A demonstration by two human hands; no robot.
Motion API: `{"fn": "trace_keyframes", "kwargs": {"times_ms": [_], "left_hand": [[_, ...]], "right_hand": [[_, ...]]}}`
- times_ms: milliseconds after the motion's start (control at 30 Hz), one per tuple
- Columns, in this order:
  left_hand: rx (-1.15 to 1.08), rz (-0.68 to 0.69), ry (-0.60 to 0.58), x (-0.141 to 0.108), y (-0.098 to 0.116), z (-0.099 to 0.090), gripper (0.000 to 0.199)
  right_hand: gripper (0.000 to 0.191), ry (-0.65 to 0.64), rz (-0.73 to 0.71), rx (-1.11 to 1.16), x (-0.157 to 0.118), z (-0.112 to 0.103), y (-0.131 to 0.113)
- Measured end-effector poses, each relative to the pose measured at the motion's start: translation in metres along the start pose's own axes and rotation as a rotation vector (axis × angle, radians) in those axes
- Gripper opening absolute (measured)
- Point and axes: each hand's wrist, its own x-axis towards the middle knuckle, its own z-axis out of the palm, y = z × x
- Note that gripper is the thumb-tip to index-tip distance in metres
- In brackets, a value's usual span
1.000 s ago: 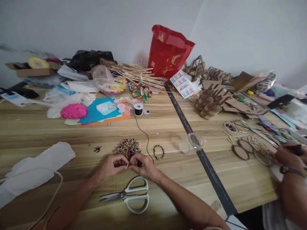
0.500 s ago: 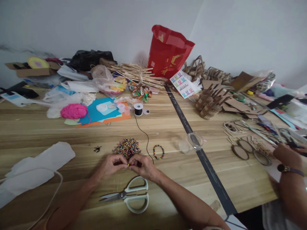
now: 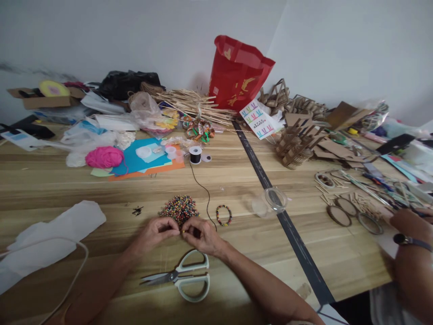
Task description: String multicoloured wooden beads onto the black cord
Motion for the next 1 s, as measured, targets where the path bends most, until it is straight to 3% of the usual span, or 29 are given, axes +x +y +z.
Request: {"fn": "trace_keyframes", "kwargs": {"times_ms": [167, 300, 600, 767, 1000], "left_hand": [[-0.095, 0.015, 0.002, 0.0008, -0.0019, -0.0017, 0.020], [-0.145, 0.024, 0.013, 0.0008, -0.0058, -0.0007, 0.023], [-0.184, 0.044, 0.029, -0.0005, -0.0054, 0.0010, 0.020], [-0.199, 0.049, 0.027, -0.0003, -0.0065, 0.0048, 0.016], [-0.121, 0.067, 0.048, 0.0006, -0.0072, 0.0063, 0.005]], "right_hand": [[0.011, 0.076, -0.036, 0.069, 0.0018, -0.0015, -0.0018], [0.016, 0.126, 0.046, 0.126, 0.0027, -0.0021, -0.0023], [0.031, 0.052, 0.119, 0.234, 0.0006, -0.0014, -0.0006], [0.029, 0.002, 0.099, 0.259, -0.0004, 0.0016, -0.0001], [0.019, 0.048, 0.084, 0.199, 0.0012, 0.0032, 0.0016]]}}
